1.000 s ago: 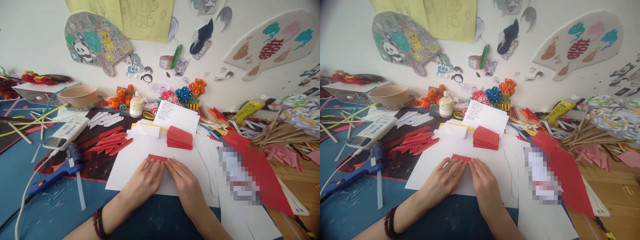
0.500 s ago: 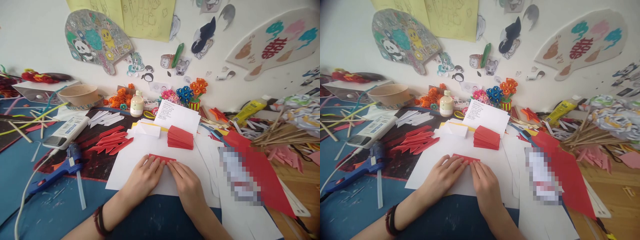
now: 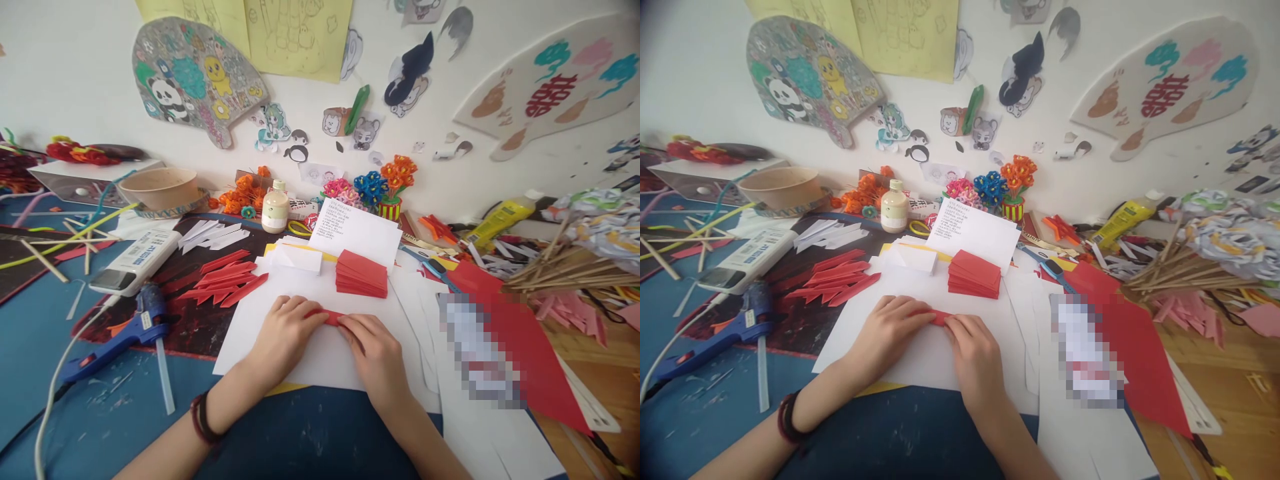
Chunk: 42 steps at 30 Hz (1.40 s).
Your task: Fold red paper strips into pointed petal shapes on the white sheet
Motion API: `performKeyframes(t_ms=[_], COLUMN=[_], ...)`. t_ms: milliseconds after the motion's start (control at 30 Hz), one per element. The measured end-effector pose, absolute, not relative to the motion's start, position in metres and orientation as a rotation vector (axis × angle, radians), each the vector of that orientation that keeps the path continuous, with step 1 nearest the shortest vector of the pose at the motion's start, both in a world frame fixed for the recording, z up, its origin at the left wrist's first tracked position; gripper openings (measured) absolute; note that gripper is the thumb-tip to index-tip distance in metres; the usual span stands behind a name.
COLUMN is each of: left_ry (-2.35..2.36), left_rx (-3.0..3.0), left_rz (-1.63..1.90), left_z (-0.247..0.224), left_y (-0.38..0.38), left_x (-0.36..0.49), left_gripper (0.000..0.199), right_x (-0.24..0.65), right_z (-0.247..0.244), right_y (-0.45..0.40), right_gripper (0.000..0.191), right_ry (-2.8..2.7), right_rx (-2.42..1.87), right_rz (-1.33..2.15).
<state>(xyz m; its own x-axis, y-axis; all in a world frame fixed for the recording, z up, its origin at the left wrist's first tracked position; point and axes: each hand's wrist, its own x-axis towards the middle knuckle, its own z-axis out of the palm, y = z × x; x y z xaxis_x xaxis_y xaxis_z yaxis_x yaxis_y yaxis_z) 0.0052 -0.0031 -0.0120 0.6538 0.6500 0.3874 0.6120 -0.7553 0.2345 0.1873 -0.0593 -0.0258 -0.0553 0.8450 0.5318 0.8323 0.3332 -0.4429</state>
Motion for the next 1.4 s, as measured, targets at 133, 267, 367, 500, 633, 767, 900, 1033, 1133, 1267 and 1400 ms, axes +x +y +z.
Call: performKeyframes(t_ms=[133, 267, 367, 500, 633, 767, 900, 1033, 1133, 1267, 1400], left_ry=[1.161, 1.196, 1.198, 1.190, 1.191, 1.200, 1.179, 1.144, 1.151, 1.191, 1.325], left_rx=[2.534, 2.446, 2.437, 2.440, 2.490, 2.540, 2.609, 2.654, 2.661, 2.642, 2.571], left_rz=[0.747, 0.740, 0.736, 0.755, 0.771, 0.748, 0.726, 0.715, 0.693, 0.660, 0.627], left_z=[-0.013, -0.016, -0.017, -0.019, -0.019, -0.017, -0.017, -0.017, -0.016, -0.015, -0.015], left_y=[0.008, 0.014, 0.015, 0.014, 0.012, 0.012, 0.016, 0.020, 0.020, 0.020, 0.021], left_x=[0.008, 0.010, 0.012, 0.012, 0.013, 0.013, 0.011, 0.009, 0.009, 0.010, 0.010], left_gripper=[0.019, 0.014, 0.014, 0.014, 0.017, 0.017, 0.016, 0.017, 0.018, 0.017, 0.014], right_x=[0.188, 0.190, 0.192, 0.195, 0.196, 0.196, 0.197, 0.197, 0.197, 0.197, 0.198], right_z=[-0.025, -0.026, -0.025, -0.023, -0.021, -0.021, -0.021, -0.020, -0.020, -0.021, -0.022], right_y=[-0.051, -0.045, -0.042, -0.039, -0.037, -0.035, -0.035, -0.035, -0.036, -0.036, -0.035], right_gripper=[0.020, 0.018, 0.016, 0.016, 0.021, 0.022, 0.022, 0.025, 0.022, 0.021, 0.021], right_ry=[-1.764, -1.705, -1.666, -1.625, -1.582, -1.545, -1.545, -1.552, -1.548, -1.554, -1.569], right_rx=[-1.516, -1.532, -1.536, -1.538, -1.538, -1.569, -1.555, -1.552, -1.564, -1.558, -1.547], right_rz=[0.104, 0.230, 0.350, 0.442, 0.472, 0.527, 0.528, 0.512, 0.519, 0.523, 0.512])
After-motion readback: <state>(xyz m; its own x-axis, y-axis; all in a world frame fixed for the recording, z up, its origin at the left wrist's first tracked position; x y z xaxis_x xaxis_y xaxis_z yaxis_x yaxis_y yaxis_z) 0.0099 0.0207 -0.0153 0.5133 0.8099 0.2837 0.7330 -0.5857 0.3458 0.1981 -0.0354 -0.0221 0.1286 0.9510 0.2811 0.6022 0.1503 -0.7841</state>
